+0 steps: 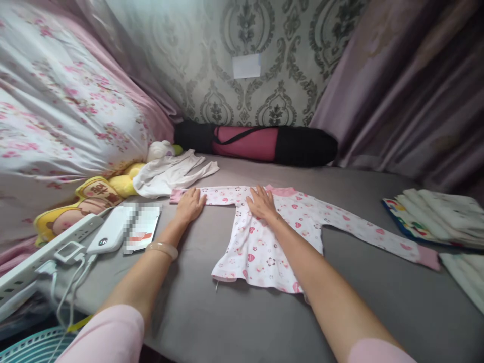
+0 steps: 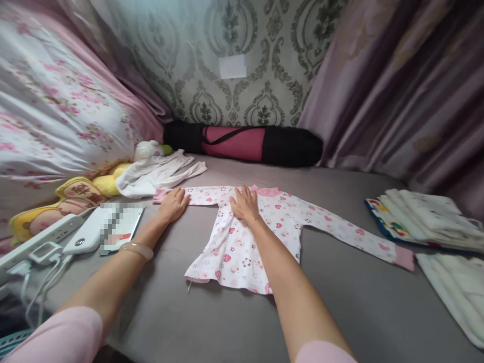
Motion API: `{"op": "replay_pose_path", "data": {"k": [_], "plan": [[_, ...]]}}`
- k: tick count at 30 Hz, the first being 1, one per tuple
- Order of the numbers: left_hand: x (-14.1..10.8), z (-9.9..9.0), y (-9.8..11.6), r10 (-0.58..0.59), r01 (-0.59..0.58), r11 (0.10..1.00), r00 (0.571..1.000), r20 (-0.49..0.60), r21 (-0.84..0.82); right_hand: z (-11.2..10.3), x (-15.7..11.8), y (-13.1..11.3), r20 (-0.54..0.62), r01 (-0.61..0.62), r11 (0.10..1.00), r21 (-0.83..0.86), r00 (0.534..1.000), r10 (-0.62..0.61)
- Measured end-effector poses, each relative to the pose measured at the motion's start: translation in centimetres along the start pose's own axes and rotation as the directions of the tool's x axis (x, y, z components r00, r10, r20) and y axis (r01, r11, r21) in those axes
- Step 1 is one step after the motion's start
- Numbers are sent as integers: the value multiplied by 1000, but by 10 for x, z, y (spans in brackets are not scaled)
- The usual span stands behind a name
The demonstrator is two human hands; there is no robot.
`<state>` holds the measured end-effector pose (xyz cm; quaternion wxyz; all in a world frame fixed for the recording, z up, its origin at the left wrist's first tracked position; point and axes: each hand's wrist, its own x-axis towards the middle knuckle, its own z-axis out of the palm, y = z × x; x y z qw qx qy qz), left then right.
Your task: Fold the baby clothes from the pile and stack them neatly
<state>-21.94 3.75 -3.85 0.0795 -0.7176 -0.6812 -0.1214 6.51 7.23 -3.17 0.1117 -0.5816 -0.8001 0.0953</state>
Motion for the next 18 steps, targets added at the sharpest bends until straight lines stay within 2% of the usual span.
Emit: {"op": "replay_pose_path", "data": {"k": [3, 6, 9, 11, 14, 18], "plan": [[-4, -2, 2, 12, -17, 999, 995, -100, -47, -15, -6, 9, 22, -5, 963, 271, 1000, -1], [-7, 0, 1, -14, -4, 990, 991, -131, -139, -36, -27, 31, -23, -3, 813, 582, 1000, 20], [-12, -3, 2, -54, 28, 976, 992, -115, -216, -62, -69, 62, -67, 21, 676, 737, 997, 41], [-19, -13, 8, -36, 10, 970, 994, -99, -243, -79, -105, 85, -18, -48, 647, 761, 995, 95], [-36, -39, 31, 76, -102, 950, 992, -96, -297, -97, -159, 112, 58, -139, 688, 712, 989, 140], [-70, -76, 92, 266, -280, 879, 960, -89, -387, -102, -213, 127, 215, -356, 697, 623, 934, 284]]}}
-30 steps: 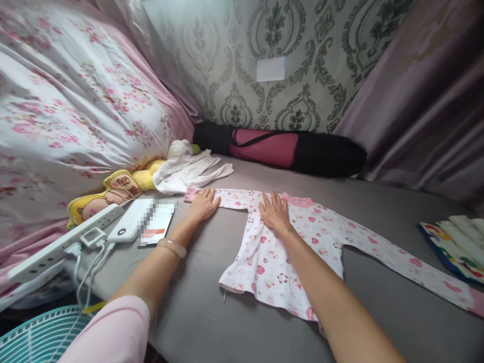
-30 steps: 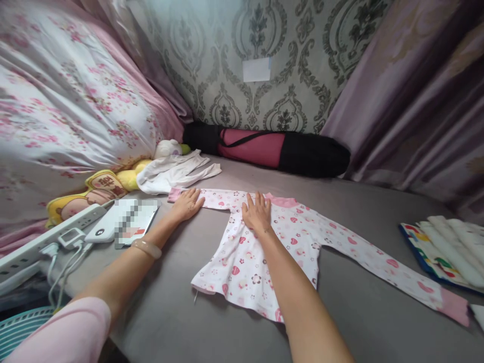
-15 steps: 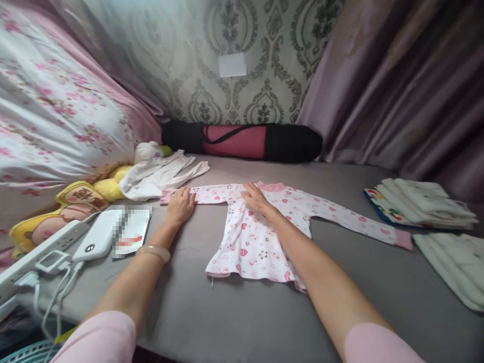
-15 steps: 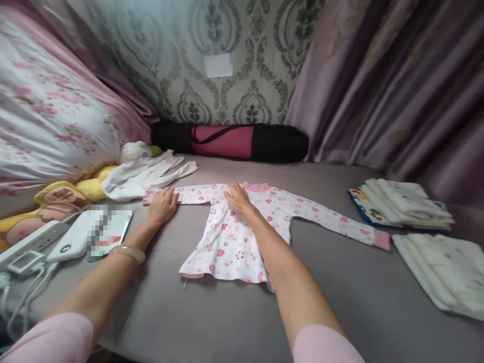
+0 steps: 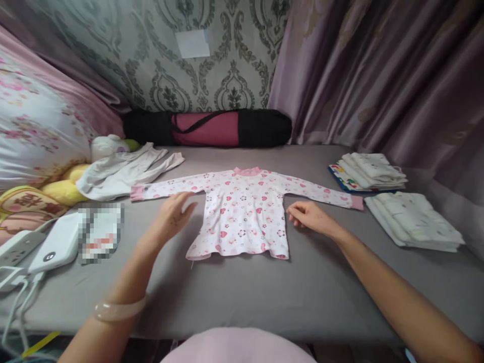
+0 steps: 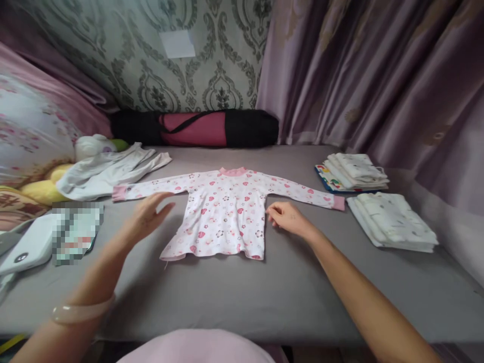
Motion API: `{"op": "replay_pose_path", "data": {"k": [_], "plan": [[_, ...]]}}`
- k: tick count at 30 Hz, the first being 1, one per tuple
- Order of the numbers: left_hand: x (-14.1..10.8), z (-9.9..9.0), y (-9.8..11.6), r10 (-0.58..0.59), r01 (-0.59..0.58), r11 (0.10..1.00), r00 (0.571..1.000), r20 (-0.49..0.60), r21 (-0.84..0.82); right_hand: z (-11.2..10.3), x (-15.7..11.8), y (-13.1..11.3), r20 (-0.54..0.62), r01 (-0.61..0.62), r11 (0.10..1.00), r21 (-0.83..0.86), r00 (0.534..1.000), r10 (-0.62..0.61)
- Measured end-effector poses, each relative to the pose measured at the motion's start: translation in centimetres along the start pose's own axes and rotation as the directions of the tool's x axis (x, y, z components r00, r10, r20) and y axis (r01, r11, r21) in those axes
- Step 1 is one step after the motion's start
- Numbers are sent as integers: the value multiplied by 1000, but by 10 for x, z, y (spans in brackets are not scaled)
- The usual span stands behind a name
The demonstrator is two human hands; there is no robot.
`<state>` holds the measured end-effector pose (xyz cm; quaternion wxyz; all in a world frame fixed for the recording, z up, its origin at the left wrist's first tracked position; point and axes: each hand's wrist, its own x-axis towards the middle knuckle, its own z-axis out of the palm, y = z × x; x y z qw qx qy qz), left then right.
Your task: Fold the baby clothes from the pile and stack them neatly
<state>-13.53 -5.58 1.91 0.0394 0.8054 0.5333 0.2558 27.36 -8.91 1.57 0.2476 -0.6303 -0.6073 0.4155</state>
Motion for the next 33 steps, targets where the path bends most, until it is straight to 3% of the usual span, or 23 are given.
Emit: {"op": "replay_pose_path", "data": {"k": [3, 7, 9, 11, 13, 15, 23, 26, 33], "plan": [[-10, 12, 69, 214, -202, 973, 971, 104, -110, 4, -18, 11, 48, -96, 994, -47, 994, 98], [-21, 39, 153, 453, -399, 890, 830, 327, -221, 6, -13, 21, 21, -73, 991, -117, 997, 76], [-24, 50, 183, 455, -427, 890, 795, 401, -163, 1, -2, 24, -67, -11, 977, -214, 998, -3], [-26, 59, 202, 419, -428, 900, 796, 437, -84, -7, 12, 24, -178, 68, 926, -371, 974, -143], [-27, 65, 212, 380, -414, 910, 808, 452, -25, -13, 23, 22, -220, 136, 840, -526, 932, -289], [-28, 69, 215, 357, -405, 914, 814, 457, 6, -17, 32, 18, -171, 191, 748, -635, 911, -377], [-31, 73, 223, 335, -384, 923, 836, 435, 28, -18, 56, 13, 111, 331, 388, -860, 864, -490], [-29, 73, 225, 345, -369, 929, 836, 426, -28, -21, 64, 17, 173, 349, 327, -878, 868, -465], [-26, 84, 233, 384, -343, 923, 830, 405, -173, -30, 76, 25, 183, 340, 283, -897, 868, -462]]}}
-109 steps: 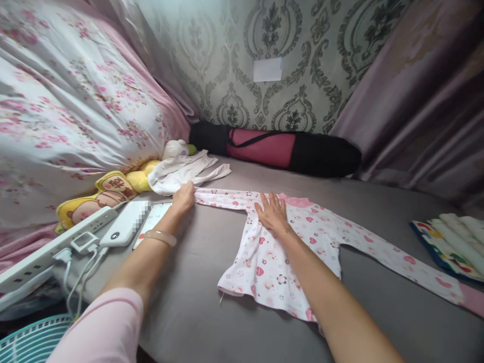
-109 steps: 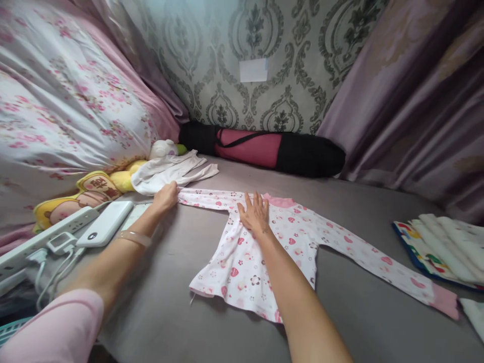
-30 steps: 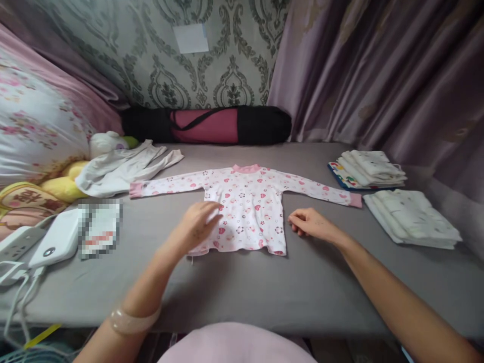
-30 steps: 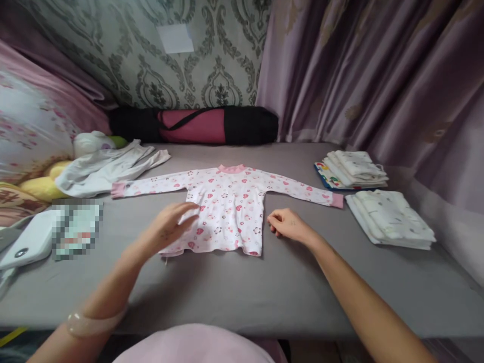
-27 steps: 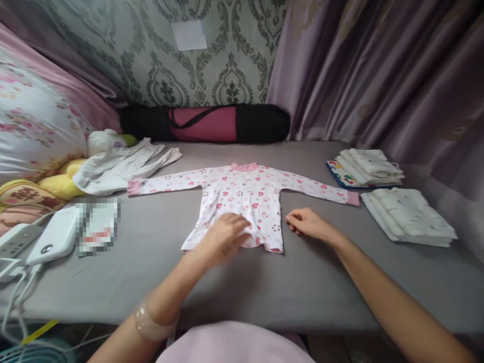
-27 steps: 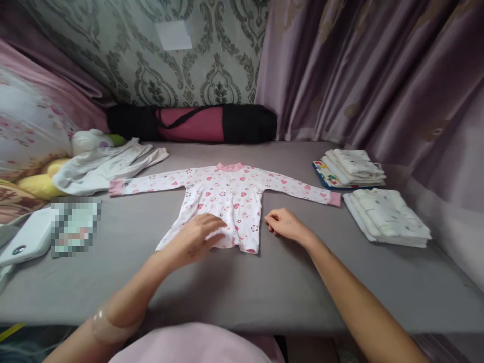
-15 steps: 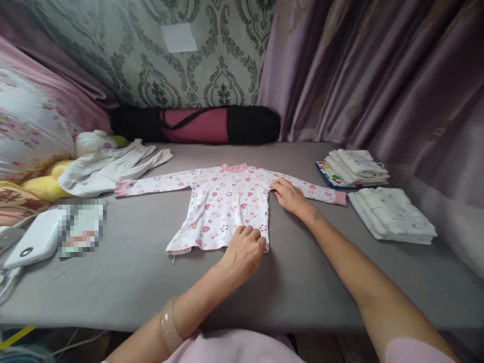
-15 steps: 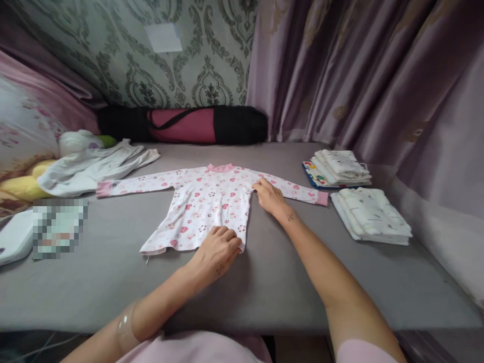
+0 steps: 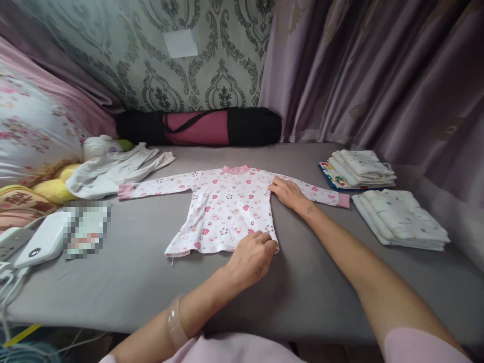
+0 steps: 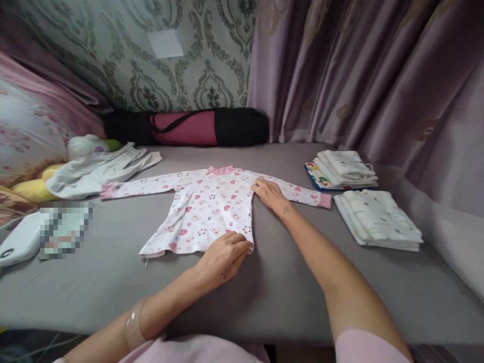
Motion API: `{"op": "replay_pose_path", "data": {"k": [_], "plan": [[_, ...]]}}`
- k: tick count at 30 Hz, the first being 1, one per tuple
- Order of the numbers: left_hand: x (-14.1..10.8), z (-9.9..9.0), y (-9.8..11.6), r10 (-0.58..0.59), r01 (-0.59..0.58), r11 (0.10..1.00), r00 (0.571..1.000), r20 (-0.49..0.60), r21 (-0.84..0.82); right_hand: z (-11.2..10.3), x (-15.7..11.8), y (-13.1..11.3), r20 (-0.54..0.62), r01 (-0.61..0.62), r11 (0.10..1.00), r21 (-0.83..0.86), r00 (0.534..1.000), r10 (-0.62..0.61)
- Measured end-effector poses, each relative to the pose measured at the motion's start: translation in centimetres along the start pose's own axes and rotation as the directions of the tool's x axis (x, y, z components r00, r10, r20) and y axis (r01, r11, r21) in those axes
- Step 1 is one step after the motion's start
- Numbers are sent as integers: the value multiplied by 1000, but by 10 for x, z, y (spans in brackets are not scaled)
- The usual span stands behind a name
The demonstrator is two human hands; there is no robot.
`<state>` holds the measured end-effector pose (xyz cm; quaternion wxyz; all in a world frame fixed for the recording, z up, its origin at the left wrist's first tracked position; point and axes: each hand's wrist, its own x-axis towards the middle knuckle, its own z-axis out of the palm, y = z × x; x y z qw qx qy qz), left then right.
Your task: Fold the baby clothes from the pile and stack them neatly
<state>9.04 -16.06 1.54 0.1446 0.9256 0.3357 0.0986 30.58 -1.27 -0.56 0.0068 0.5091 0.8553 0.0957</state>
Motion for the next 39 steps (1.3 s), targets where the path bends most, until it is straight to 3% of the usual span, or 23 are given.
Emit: {"op": "replay_pose_path", "data": {"k": [15, 18, 22, 26, 28, 33, 39], "plan": [[18, 19, 13, -1, 1, 1000, 1000, 18, 8, -4, -1, 4, 15, -41, 994, 98, 999, 39], [19, 24, 14, -9, 9, 999, 1000, 0, 42, -17, 2, -9, 61, -135, 986, 94, 990, 130], [20, 30, 14, -2, 4, 997, 1000, -25, 82, -33, 16, -50, 40, -247, 963, 107, 969, 244], [21, 33, 13, 34, -33, 994, 999, -5, 108, -22, 38, -92, 107, -75, 937, 340, 993, 40], [20, 33, 14, 55, -56, 990, 998, 12, 126, -9, 45, -100, 141, -75, 919, 388, 990, 21], [12, 34, 14, 163, -158, 970, 987, -12, 183, 11, 51, -88, 133, -138, 920, 368, 987, 94], [-6, 23, 8, 189, -185, 976, 982, -30, 112, 4, 31, -83, 88, 46, 930, 364, 993, -83]]}}
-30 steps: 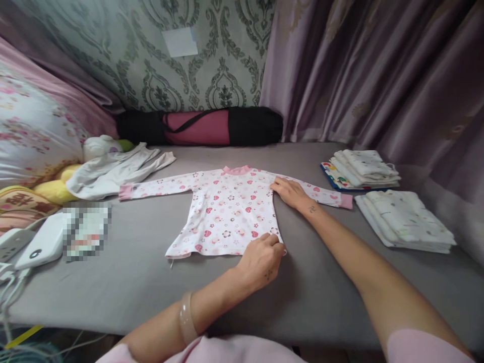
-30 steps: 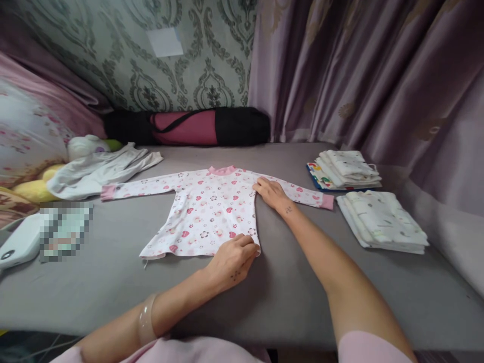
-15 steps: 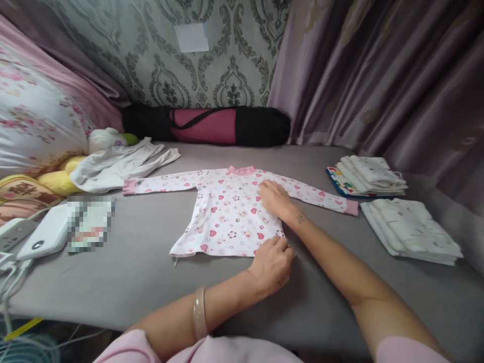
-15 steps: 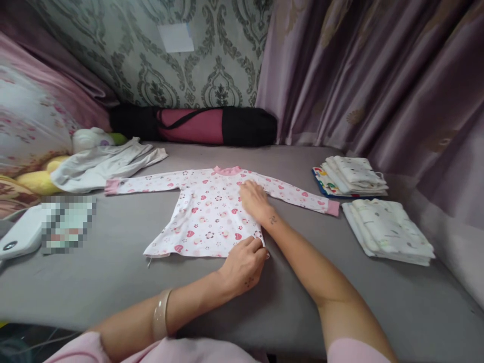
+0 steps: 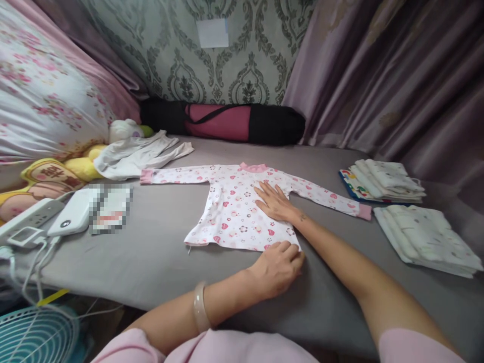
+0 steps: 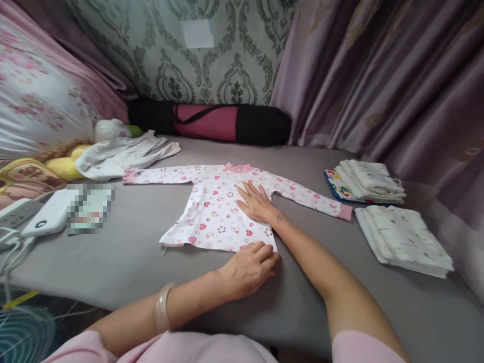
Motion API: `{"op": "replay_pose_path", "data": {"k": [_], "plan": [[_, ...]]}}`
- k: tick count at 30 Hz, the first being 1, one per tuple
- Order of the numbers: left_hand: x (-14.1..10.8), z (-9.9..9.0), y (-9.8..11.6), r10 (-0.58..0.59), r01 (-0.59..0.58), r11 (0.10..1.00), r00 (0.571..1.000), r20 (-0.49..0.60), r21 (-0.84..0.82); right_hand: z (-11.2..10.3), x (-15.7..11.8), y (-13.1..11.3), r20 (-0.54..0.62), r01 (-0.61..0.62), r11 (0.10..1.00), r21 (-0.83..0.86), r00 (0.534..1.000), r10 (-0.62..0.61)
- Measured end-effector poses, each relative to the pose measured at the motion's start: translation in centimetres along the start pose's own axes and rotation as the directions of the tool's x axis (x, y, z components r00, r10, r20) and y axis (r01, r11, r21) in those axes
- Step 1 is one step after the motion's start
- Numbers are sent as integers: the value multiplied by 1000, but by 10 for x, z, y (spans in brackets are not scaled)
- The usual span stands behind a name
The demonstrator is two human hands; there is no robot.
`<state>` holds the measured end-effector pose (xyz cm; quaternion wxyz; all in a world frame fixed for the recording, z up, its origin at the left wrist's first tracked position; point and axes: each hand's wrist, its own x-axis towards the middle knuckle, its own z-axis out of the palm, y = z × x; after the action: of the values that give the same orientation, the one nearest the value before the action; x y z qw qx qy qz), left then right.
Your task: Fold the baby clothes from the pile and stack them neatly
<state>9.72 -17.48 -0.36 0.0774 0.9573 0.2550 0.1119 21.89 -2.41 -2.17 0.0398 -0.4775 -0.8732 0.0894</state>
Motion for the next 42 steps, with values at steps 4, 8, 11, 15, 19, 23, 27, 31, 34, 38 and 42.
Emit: {"op": "replay_pose_path", "data": {"k": [4, 8, 11, 15, 19, 23, 27, 31, 34, 38, 42], "plan": [[-22, -19, -9, 64, -65, 984, 998, -11, -164, -2, -25, -10, 28, 105, 994, -13, 994, -105], [-49, -38, -22, -26, 11, 945, 999, -43, -325, -6, -52, -17, 77, 172, 985, -6, 982, -171], [-72, -51, -35, -215, 147, 900, 969, -125, -410, -9, -70, -20, 112, 205, 978, 33, 972, -208], [-111, -62, -62, -567, 408, 775, 786, -247, -482, -11, -92, -22, 141, 214, 972, 94, 964, -226], [-150, -63, -94, -823, 717, 568, 487, -293, -404, -12, -115, -27, 163, 212, 968, 137, 959, -233], [-170, -61, -108, -898, 848, 431, 369, -239, -309, -16, -137, -35, 177, 215, 964, 154, 954, -241], [-177, -65, -103, -896, 823, 443, 412, -163, -354, -32, -156, -41, 151, 146, 976, 160, 974, -170], [-185, -66, -98, -870, 768, 478, 479, -114, -427, -52, -150, -53, 135, 3, 997, 74, 991, -13], [-190, -62, -99, -871, 759, 473, 480, -107, -447, -58, -126, -73, 130, 12, 1000, -27, 992, -8], [-189, -59, -98, -886, 762, 439, 454, -89, -476, -49, -95, -99, 65, 117, 993, -18, 991, -115], [-183, -63, -96, -869, 710, 454, 486, -91, -538, -34, -82, -100, 42, 21, 998, 66, 999, -24]]}}
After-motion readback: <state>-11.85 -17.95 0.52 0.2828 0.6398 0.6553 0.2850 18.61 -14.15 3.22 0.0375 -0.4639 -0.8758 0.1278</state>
